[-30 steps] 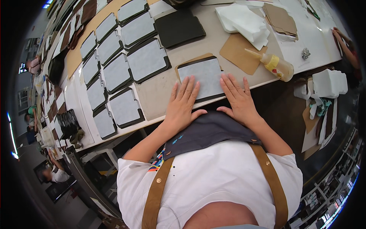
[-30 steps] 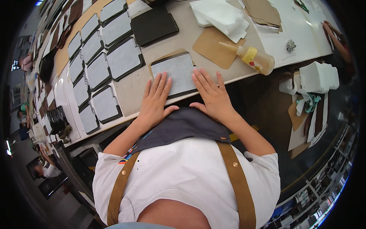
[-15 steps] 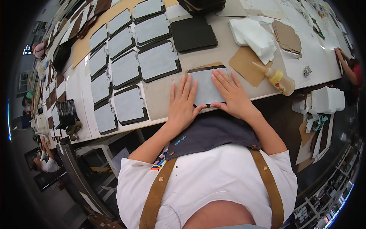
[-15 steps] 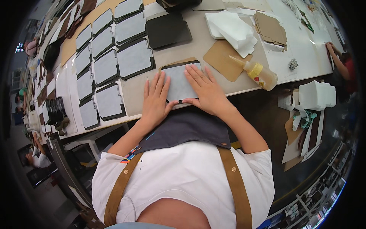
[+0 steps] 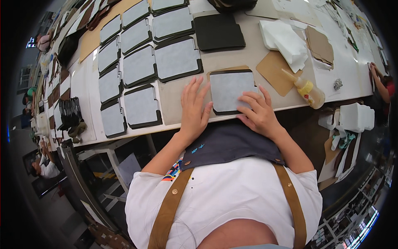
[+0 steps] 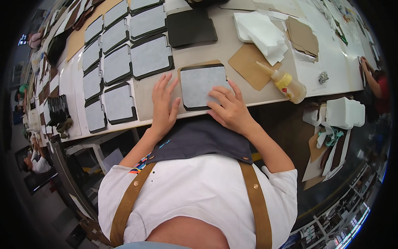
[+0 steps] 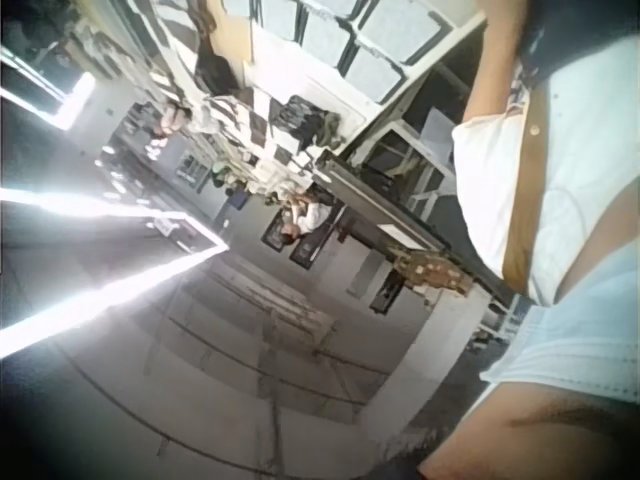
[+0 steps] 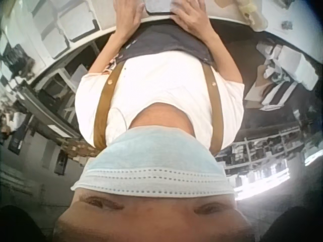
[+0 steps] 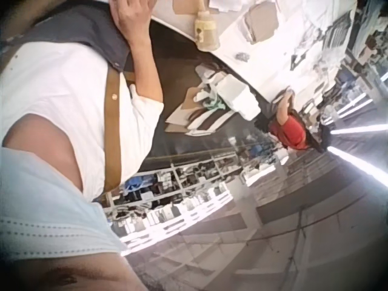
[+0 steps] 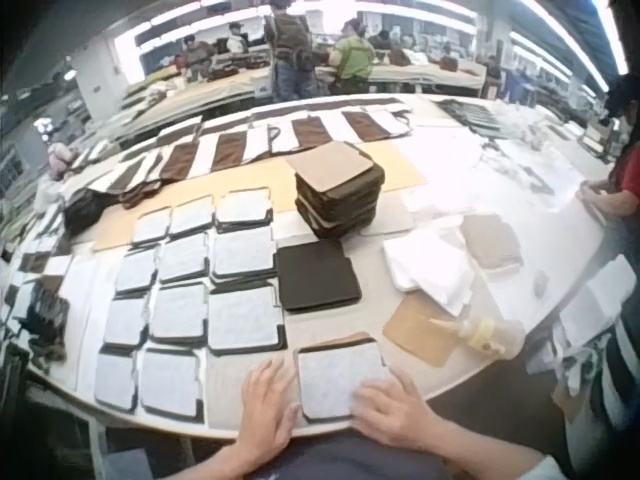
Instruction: The person applies glue from a bottle onto the edges of a black rectangular pouch base. They then pick up a white fabric insert, place it on the glued surface, and press it down firmly with both hands. The finished unit is moved to a stack on the left, and the process repeats with new materials.
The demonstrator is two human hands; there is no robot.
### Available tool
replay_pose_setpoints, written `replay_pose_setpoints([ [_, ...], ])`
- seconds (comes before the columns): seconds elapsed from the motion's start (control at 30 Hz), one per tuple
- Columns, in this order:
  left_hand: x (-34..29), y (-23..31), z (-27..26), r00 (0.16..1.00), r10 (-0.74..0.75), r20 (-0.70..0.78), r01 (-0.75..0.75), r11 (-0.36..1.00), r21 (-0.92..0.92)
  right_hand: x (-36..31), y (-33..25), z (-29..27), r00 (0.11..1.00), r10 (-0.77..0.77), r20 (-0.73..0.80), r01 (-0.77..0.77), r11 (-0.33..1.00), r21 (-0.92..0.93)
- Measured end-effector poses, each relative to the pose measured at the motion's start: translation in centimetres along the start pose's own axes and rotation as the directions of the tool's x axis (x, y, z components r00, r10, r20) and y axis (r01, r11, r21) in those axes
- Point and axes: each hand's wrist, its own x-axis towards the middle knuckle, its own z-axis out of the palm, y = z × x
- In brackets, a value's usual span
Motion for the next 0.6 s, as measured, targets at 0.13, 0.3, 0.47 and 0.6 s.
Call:
replay_pose_setpoints([
  [0.13,-0.2,0.7,-0.8,0.999,0.007,-0.032,-0.011,0.994,-0.113,0.1,0.3,0.3,0.998,-0.067,-0.003,0.067,0.997,-0.047],
  [0.3,-0.7,1.3,-1.3,0.993,-0.115,0.031,0.118,0.916,-0.384,0.0,0.7,1.3,0.988,-0.147,-0.055,0.14,0.984,-0.105],
  [0.47,-0.8,1.1,-1.4,0.956,-0.263,0.131,0.29,0.768,-0.571,0.3,0.2,1.3,0.986,-0.147,-0.08,0.139,0.986,-0.093],
  [0.6,-0.5,0.6,-1.9,0.895,-0.36,0.264,0.443,0.648,-0.62,0.1,0.4,1.7,0.981,-0.163,-0.107,0.149,0.98,-0.131],
])
